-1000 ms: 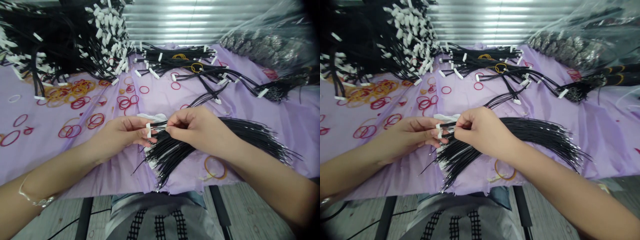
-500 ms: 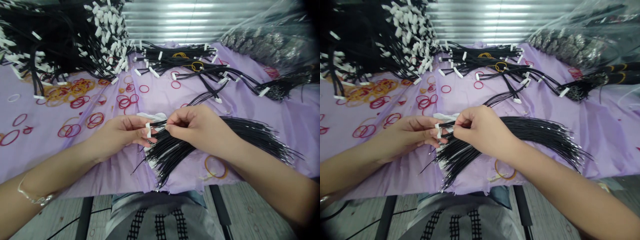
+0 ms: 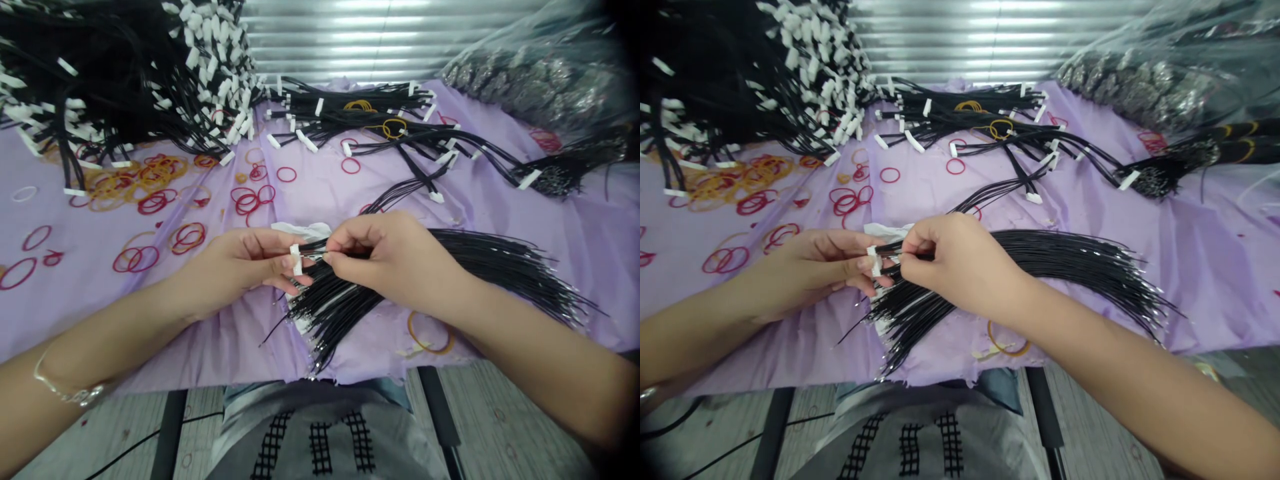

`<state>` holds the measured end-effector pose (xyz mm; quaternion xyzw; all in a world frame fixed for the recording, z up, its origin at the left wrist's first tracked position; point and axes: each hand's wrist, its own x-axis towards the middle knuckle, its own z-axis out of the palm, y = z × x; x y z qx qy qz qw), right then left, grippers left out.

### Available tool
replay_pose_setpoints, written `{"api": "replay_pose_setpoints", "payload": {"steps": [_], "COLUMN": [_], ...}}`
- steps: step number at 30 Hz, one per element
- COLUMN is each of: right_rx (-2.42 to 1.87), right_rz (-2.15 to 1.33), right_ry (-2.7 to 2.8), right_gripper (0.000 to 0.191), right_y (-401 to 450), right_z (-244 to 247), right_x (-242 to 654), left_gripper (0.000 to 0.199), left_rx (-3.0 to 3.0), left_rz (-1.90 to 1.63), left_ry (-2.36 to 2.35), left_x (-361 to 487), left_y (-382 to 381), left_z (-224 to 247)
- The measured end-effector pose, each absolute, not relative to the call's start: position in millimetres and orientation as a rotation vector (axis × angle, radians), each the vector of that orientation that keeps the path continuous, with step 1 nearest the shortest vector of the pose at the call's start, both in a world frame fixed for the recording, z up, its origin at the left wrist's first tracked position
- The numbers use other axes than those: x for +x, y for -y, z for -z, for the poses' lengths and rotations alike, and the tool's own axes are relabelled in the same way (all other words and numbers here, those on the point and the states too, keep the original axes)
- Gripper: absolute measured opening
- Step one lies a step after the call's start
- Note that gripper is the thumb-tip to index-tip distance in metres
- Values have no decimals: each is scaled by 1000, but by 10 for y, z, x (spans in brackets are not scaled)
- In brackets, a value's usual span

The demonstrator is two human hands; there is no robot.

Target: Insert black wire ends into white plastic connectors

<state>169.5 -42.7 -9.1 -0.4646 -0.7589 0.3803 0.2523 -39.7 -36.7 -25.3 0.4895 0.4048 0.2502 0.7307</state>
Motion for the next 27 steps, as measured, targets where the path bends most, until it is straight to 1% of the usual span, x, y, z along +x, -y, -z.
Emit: {"api": "replay_pose_setpoints", "payload": {"steps": [6, 14, 19, 27], "right_rx": [-1197, -1123, -1091, -1066], "right_rz": [-980, -791, -819, -901], "right_ry": [2095, 2211, 2248, 2276], "right_gripper": [9, 9, 9, 10], "right_y": [441, 435, 426, 410], "right_z": [106, 93, 88, 86], "right_x": [1683, 1679, 1697, 1710], "left_gripper": [14, 13, 15, 11], "left_rx": [1089, 1073, 1065, 1068], "left_rz": [-525, -476, -441, -433], "left_ry": [-840, -814, -823, -827], "left_x": [-400, -408, -416, -410], "left_y": [360, 336, 341, 352], "left_z": [240, 226, 207, 185]}}
